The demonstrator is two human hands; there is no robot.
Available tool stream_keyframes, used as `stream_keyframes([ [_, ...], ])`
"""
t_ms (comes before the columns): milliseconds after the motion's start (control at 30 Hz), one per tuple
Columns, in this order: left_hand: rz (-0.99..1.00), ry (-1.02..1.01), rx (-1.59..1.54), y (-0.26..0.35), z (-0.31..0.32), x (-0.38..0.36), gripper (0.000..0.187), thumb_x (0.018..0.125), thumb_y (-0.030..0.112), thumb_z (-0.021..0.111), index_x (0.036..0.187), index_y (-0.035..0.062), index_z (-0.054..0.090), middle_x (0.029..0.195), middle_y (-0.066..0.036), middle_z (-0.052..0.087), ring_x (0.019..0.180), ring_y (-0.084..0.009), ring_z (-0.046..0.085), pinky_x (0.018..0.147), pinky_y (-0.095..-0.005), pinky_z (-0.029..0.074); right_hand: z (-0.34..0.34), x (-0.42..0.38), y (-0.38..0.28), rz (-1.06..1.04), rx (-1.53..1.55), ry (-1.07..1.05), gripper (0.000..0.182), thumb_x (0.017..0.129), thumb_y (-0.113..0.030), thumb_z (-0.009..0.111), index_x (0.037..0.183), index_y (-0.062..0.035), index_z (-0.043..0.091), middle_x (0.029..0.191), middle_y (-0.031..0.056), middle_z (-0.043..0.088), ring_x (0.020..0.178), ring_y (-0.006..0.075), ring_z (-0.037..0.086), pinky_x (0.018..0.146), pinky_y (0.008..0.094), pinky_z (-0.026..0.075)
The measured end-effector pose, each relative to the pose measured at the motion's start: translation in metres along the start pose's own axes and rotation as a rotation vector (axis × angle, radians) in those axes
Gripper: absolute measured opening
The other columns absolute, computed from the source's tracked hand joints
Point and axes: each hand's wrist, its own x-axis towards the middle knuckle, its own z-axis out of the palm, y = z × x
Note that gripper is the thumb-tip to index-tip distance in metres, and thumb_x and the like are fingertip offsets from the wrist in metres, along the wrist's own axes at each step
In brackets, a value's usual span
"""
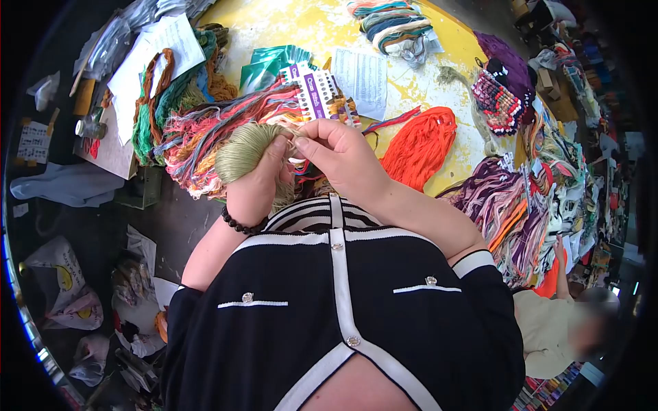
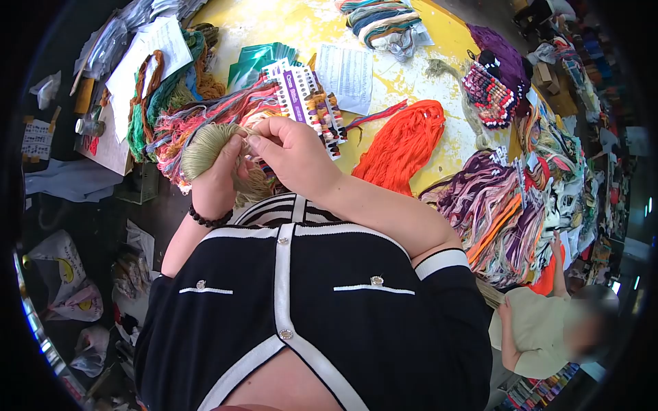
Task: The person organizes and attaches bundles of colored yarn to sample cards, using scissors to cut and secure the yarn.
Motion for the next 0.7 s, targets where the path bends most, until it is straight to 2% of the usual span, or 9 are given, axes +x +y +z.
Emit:
stream_keyframes([
  [67,-0.015,0.002,-0.094,0.003,0.002,-0.001,0.018,0.093,0.016,0.057,0.103,0.0023,0.062,0.082,-0.001,0.062,0.057,-0.0054,0.052,0.049,-0.0201,0.043,0.001,0.0,-0.002,-0.035,0.051,0.021,0.013,0.09,-0.006,0.055,0.095,0.0044,0.061,0.085,0.0037,0.064,0.078,0.0072,0.059,0.07,0.0224,0.049],
  [200,-0.025,-0.006,-0.045,-0.001,-0.001,-0.002,0.019,0.093,0.015,0.055,0.106,0.0026,0.062,0.084,-0.001,0.062,0.058,-0.0056,0.052,0.049,-0.0199,0.043,-0.003,-0.001,0.0,-0.017,0.022,0.012,0.014,0.089,-0.006,0.056,0.097,0.0043,0.062,0.086,0.0039,0.065,0.077,0.0076,0.06,0.07,0.0227,0.049],
  [300,0.03,0.001,-0.037,-0.001,-0.001,-0.002,0.02,0.094,0.016,0.055,0.107,0.0029,0.062,0.084,-0.001,0.062,0.057,-0.0056,0.052,0.05,-0.0196,0.043,-0.004,-0.001,-0.001,0.012,-0.019,-0.013,0.017,0.09,-0.011,0.058,0.101,0.0019,0.063,0.09,0.0001,0.063,0.082,0.0044,0.056,0.074,0.0203,0.046],
  [467,0.093,-0.021,0.034,-0.007,0.0,-0.003,0.021,0.094,0.017,0.055,0.108,0.0035,0.061,0.085,0.0,0.061,0.056,-0.005,0.052,0.05,-0.0188,0.044,0.0,-0.001,-0.013,-0.04,-0.383,0.101,0.015,0.084,-0.01,0.066,0.093,0.0019,0.067,0.084,0.0015,0.066,0.077,0.0041,0.058,0.068,0.0203,0.047],
  [567,0.107,-0.062,0.097,-0.012,-0.004,-0.001,0.021,0.094,0.017,0.055,0.109,0.0038,0.061,0.086,0.0,0.061,0.057,-0.0048,0.053,0.05,-0.0186,0.044,-0.004,0.002,-0.012,0.077,-0.272,-0.008,0.014,0.085,-0.01,0.065,0.091,0.0024,0.068,0.084,0.0017,0.066,0.076,0.0038,0.057,0.068,0.0201,0.046],
  [700,0.117,-0.031,0.122,-0.01,-0.001,-0.002,0.022,0.094,0.018,0.055,0.11,0.004,0.061,0.086,0.001,0.061,0.057,-0.0047,0.053,0.05,-0.0187,0.044,-0.009,0.004,0.0,0.126,-0.068,-0.031,0.015,0.086,-0.01,0.063,0.093,0.0031,0.067,0.085,0.0022,0.066,0.076,0.0036,0.057,0.069,0.0199,0.045],
])
